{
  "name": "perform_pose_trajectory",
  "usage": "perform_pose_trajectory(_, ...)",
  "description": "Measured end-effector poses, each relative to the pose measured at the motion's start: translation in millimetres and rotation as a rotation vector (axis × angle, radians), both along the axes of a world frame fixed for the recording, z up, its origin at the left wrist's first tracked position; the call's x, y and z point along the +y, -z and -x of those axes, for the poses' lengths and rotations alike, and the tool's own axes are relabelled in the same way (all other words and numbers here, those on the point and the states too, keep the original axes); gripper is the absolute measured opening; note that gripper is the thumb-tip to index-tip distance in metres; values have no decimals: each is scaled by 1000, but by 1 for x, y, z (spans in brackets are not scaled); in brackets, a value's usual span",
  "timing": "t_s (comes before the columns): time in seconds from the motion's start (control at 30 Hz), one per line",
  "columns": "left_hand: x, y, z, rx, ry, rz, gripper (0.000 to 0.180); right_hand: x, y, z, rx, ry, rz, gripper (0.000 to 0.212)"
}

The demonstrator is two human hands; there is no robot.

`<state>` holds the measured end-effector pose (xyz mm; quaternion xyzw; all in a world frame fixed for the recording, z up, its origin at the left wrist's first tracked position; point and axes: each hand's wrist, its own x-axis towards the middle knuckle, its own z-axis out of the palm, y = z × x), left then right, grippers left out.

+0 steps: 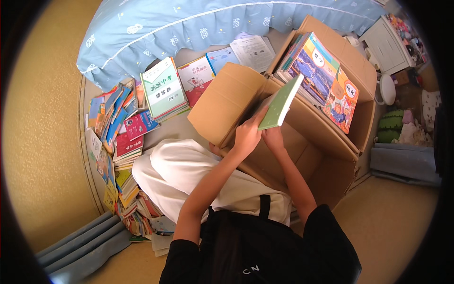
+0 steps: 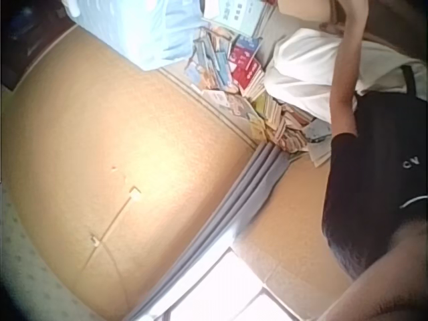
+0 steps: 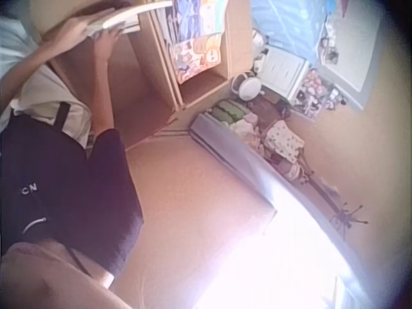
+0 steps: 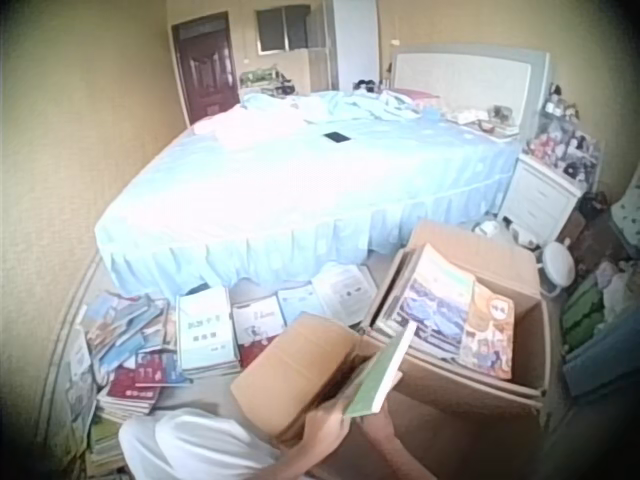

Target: The person picks up books from the floor and packs them into a cardboard box by hand.

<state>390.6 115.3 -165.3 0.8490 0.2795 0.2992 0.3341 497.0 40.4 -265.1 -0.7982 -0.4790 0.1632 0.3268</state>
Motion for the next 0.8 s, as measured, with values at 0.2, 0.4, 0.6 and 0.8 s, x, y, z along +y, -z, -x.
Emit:
perform_pose_trajectory(0.2, 15, 28, -8, 115, 139, 114, 50, -6, 6, -7, -128, 33, 28, 50)
perform_pose_trajectory(0.4, 28, 63, -12, -6, 217, 342, 50, -11, 4, -11, -230, 82, 31, 53)
perform_pose_trajectory(0.6, 40, 115, -16, 41, 219, 546, 47, -7, 6, -16, -213, 64, 27, 53)
perform_pose_trajectory(0.8, 48, 134, -19, 241, 96, 663, 70, -5, 0, -20, -170, 70, 60, 54)
